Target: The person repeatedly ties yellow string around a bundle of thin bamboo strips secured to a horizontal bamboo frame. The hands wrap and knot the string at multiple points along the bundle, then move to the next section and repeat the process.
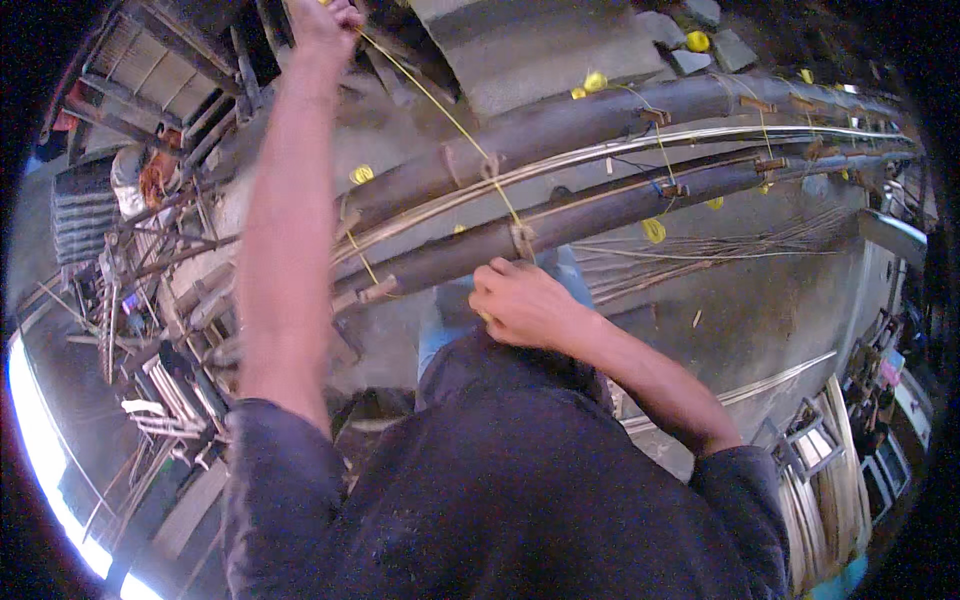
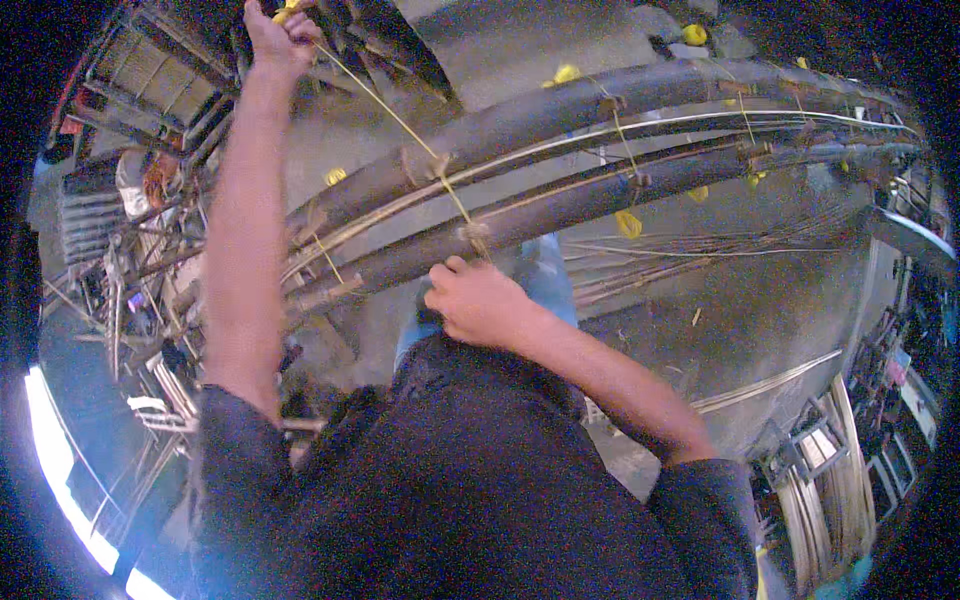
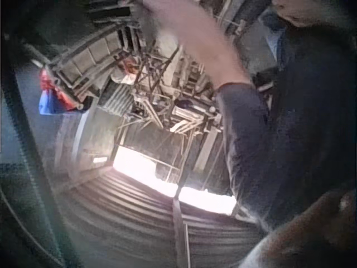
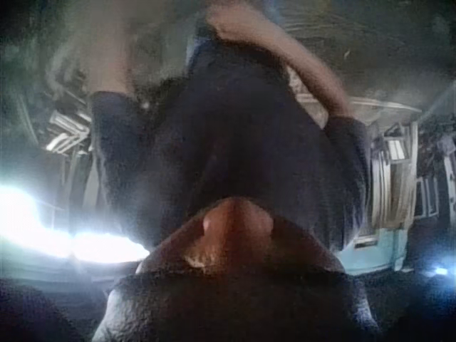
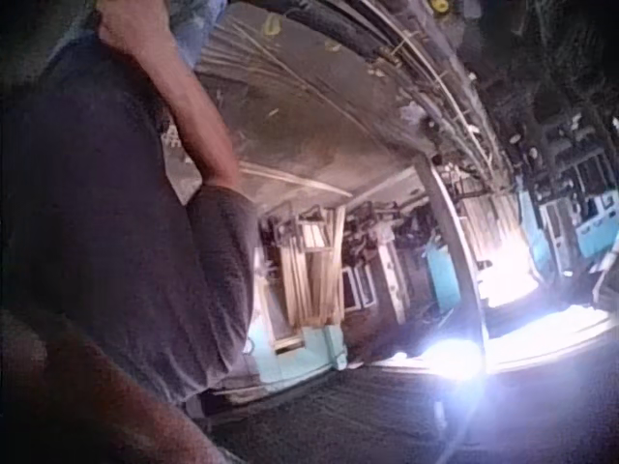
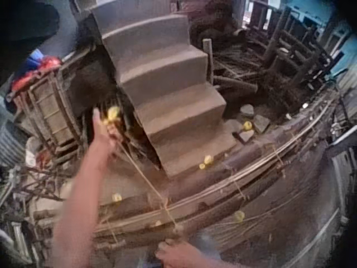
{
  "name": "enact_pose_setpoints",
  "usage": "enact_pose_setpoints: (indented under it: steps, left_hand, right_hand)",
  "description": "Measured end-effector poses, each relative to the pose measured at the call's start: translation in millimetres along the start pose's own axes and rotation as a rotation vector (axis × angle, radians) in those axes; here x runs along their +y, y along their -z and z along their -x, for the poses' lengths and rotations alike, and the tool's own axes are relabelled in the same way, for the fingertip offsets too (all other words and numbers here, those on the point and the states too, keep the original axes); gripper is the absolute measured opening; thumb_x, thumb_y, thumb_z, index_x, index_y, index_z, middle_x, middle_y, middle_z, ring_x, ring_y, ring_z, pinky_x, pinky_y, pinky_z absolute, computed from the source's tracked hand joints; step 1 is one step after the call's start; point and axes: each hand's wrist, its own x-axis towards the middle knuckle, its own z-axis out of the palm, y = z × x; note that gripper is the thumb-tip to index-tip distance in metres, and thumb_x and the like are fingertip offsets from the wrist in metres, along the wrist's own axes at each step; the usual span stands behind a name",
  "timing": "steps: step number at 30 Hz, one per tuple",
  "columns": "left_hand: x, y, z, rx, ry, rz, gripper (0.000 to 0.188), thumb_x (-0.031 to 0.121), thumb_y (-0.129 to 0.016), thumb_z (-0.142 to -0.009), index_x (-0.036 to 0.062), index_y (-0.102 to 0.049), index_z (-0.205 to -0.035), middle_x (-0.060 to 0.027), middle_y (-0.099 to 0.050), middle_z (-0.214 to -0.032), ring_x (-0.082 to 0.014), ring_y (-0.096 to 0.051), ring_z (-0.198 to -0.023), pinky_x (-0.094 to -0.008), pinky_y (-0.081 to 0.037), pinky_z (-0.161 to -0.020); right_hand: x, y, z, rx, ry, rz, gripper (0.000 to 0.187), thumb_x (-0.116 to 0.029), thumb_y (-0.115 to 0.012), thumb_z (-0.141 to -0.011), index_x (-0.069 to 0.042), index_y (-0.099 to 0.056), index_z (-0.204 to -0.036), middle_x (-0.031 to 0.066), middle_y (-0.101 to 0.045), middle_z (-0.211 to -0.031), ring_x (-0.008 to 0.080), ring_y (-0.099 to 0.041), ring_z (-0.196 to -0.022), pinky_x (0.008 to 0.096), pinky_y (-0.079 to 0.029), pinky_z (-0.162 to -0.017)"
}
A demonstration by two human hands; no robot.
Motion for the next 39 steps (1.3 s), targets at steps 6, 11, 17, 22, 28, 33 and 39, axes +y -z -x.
enact_pose_setpoints:
  steps: [6, 11, 17, 22, 28, 33, 39]
  left_hand:
    - [-3.0, 126.0, 24.3, -0.439, -0.467, -0.886, 0.053, 0.054, -0.045, -0.094, 0.0070, -0.064, -0.111, -0.0073, -0.067, -0.109, -0.0192, -0.063, -0.099, -0.0341, -0.049, -0.086]
    - [-46.2, 170.1, 214.0, -0.624, -0.231, -0.688, 0.044, 0.037, -0.055, -0.094, 0.0000, -0.061, -0.117, -0.0110, -0.068, -0.111, -0.0264, -0.065, -0.101, -0.0371, -0.048, -0.092]
    - [-166.3, 176.2, 214.8, -0.052, -0.612, -0.808, 0.029, 0.029, -0.056, -0.092, 0.0056, -0.067, -0.104, -0.0176, -0.068, -0.100, -0.0348, -0.064, -0.095, -0.0443, -0.048, -0.086]
    - [-148.6, 154.8, 204.6, -0.026, -0.383, -0.919, 0.022, 0.028, -0.059, -0.089, 0.0099, -0.072, -0.093, -0.0130, -0.069, -0.082, -0.0348, -0.065, -0.078, -0.0445, -0.049, -0.079]
    - [-150.5, 148.7, 211.6, -0.019, -0.553, -0.892, 0.021, 0.025, -0.058, -0.089, 0.0075, -0.070, -0.086, -0.0171, -0.066, -0.074, -0.0361, -0.064, -0.071, -0.0452, -0.050, -0.069]
    - [-157.2, 161.3, 205.0, 0.089, -0.660, -0.824, 0.024, 0.026, -0.058, -0.089, 0.0049, -0.064, -0.078, -0.0180, -0.064, -0.073, -0.0377, -0.063, -0.071, -0.0465, -0.049, -0.067]
    - [-135.5, 143.5, 226.7, -0.133, -0.368, -0.467, 0.025, 0.024, -0.053, -0.094, 0.0019, -0.064, -0.088, -0.0136, -0.065, -0.078, -0.0260, -0.065, -0.076, -0.0364, -0.048, -0.077]
  right_hand:
    - [-86.2, -29.3, 27.6, 0.086, -0.207, -1.491, 0.075, -0.017, -0.066, -0.085, -0.014, -0.025, -0.147, 0.0104, -0.056, -0.120, 0.0218, -0.055, -0.110, 0.0315, -0.046, -0.089]
    - [-88.8, -101.5, -57.0, 0.423, -0.299, -0.792, 0.024, -0.013, -0.061, -0.090, -0.005, -0.058, -0.112, 0.0086, -0.064, -0.093, 0.0193, -0.061, -0.082, 0.0315, -0.049, -0.074]
    - [-217.9, 125.9, -108.5, 0.339, -0.031, 0.241, 0.017, -0.020, -0.061, -0.087, -0.005, -0.067, -0.082, 0.0121, -0.058, -0.071, 0.0259, -0.058, -0.067, 0.0410, -0.044, -0.061]
    - [-164.5, 146.1, -277.4, 0.409, 0.095, 0.001, 0.040, -0.042, -0.044, -0.091, -0.013, -0.072, -0.094, 0.0196, -0.068, -0.086, 0.0400, -0.065, -0.081, 0.0467, -0.052, -0.074]
    - [21.7, 34.7, -249.9, -0.073, -0.564, 0.148, 0.060, -0.055, -0.045, -0.088, -0.008, -0.060, -0.121, 0.0253, -0.060, -0.119, 0.0372, -0.060, -0.107, 0.0499, -0.048, -0.089]
    - [-52.8, 30.3, -233.1, 0.611, -0.281, -0.562, 0.031, -0.032, -0.047, -0.092, -0.004, -0.056, -0.103, 0.0228, -0.063, -0.090, 0.0399, -0.060, -0.078, 0.0522, -0.048, -0.071]
    - [-85.6, -92.6, -123.0, 0.180, 0.142, -0.033, 0.019, -0.026, -0.056, -0.084, -0.008, -0.059, -0.078, 0.0142, -0.064, -0.073, 0.0340, -0.065, -0.068, 0.0453, -0.052, -0.063]
